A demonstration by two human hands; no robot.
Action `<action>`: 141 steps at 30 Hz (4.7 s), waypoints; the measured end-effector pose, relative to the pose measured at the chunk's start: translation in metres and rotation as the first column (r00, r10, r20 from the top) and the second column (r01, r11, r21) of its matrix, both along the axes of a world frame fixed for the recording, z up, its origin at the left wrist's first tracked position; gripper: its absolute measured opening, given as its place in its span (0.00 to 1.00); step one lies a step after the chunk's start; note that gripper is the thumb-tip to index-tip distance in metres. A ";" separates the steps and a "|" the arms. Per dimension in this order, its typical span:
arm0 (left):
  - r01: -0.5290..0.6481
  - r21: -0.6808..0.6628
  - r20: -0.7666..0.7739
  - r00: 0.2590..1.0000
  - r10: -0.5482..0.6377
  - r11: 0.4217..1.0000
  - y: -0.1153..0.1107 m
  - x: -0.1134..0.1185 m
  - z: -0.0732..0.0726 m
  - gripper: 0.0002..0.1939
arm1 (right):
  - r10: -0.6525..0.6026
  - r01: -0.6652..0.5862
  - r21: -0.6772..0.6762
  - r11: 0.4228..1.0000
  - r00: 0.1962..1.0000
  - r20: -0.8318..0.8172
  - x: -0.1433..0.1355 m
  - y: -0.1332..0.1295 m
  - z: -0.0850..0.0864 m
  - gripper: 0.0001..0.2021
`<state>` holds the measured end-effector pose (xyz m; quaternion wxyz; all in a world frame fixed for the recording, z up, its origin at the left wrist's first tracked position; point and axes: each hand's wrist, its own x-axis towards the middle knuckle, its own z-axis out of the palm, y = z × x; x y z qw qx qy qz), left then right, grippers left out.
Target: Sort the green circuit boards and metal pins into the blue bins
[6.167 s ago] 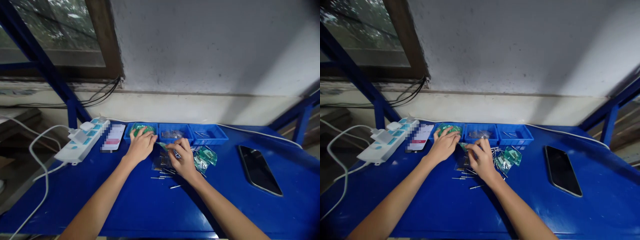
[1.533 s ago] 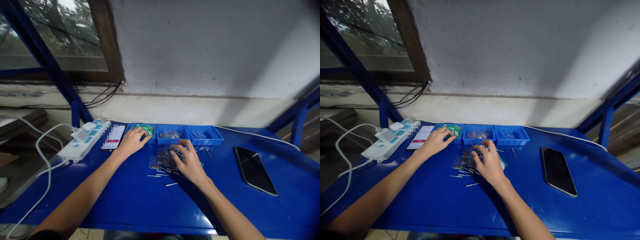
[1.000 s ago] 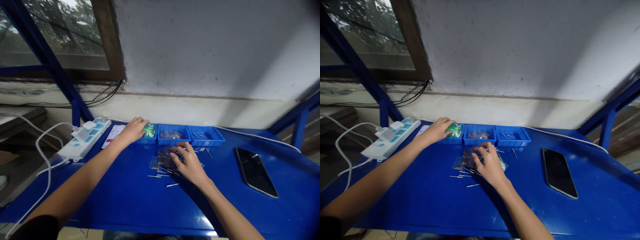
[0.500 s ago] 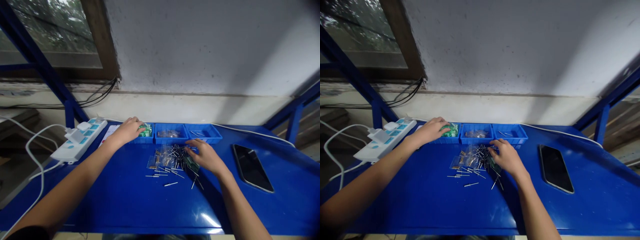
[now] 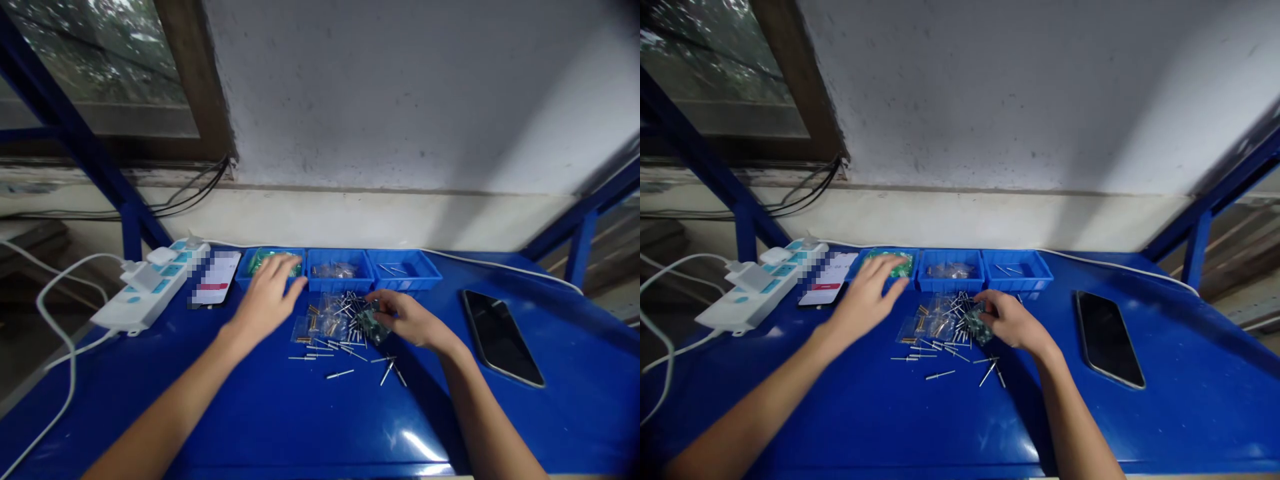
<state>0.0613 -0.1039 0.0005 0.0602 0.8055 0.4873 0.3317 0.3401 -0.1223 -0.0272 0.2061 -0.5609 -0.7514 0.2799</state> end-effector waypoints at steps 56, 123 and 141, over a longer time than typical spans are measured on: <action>-0.025 0.079 -0.434 0.899 0.057 0.997 0.040 -0.059 0.038 0.11 | -0.035 0.174 0.590 0.788 0.970 -0.240 -0.079 -0.029 -0.013 0.08; 0.259 -0.198 -0.052 0.960 -0.274 0.945 -0.024 0.045 -0.060 0.26 | 0.337 -0.395 0.380 0.836 0.917 0.212 -0.051 -0.004 -0.029 0.23; 0.177 0.001 0.542 0.827 -0.149 0.984 -0.005 0.035 -0.061 0.10 | 0.138 -0.117 0.453 0.884 0.990 -0.013 -0.074 0.006 -0.027 0.12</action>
